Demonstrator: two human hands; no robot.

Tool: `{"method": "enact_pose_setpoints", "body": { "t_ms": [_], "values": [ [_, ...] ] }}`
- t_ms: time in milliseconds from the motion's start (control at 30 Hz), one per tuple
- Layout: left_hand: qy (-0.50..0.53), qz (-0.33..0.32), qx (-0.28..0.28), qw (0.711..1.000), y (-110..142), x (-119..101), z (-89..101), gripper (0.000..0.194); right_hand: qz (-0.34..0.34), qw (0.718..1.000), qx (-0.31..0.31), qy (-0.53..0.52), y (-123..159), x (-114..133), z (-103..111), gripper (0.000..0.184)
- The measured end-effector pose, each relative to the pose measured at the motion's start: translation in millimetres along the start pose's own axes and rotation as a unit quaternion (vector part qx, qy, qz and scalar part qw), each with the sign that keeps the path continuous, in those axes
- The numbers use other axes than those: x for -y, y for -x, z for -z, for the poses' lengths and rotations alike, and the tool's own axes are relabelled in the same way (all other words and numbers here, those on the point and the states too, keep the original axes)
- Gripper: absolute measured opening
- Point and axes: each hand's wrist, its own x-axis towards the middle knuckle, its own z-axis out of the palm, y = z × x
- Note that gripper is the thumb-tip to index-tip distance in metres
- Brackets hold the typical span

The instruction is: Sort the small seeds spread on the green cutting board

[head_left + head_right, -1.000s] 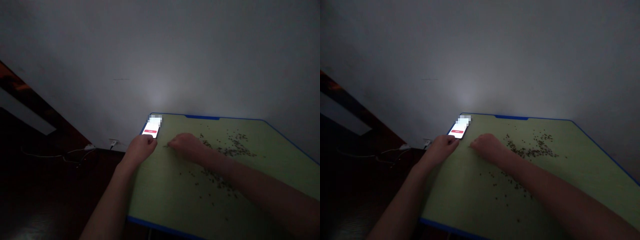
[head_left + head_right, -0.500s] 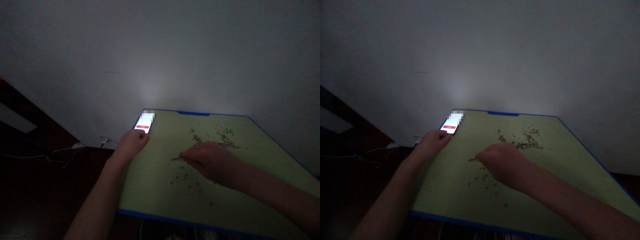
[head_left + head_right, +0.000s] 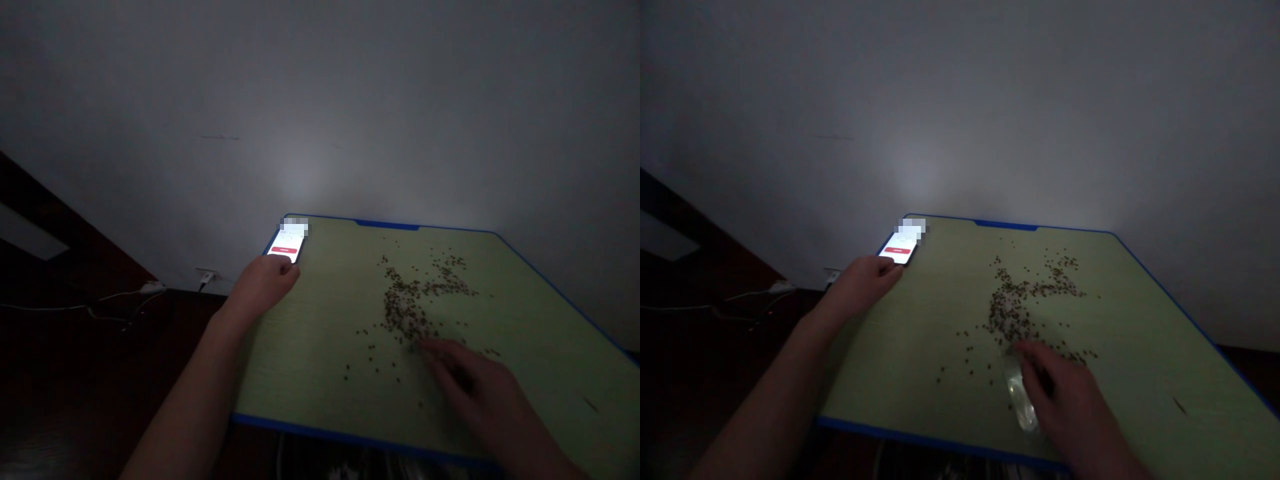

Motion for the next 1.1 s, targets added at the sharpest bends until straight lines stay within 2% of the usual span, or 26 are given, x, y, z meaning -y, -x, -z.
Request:
{"method": "enact_pose_setpoints", "body": {
  "t_ms": [133,233,433,567,733,933,1100],
  "values": [
    [0.003,0.000,0.005,1.000,-1,2,-1.4,0.032,0.017,1.000,0.013,0.004,-17,27,-16,0.028],
    [0.003,0.001,0.011,1.000,-1,2,-1.6,0.031,0.031,0.999,0.020,-0.006,-29,38,-16,0.029],
    [0.003,0.000,0.009,1.000,1,-1,1.0,0.031,0.017,1.000,-0.001,0.019,-51,26,1,0.026],
    [-0.002,0.000,0.008,1.000,1,-2,1.2,0.031,0.043,0.998,0.009,0.038,-60,21,-1,0.026],
    [0.003,-0.007,0.007,1.000,1,2,-1.2,0.030,0.061,0.997,0.017,0.041,-61,20,-7,0.025],
    [0.003,-0.012,0.002,1.000,1,2,-2.1,0.030,0.020,0.999,0.000,0.035,-59,18,-2,0.026],
    [-0.009,-0.006,0.007,1.000,1,1,-1.3,0.030,0.018,0.999,0.008,0.036,-58,18,-4,0.024]
  ]
}}
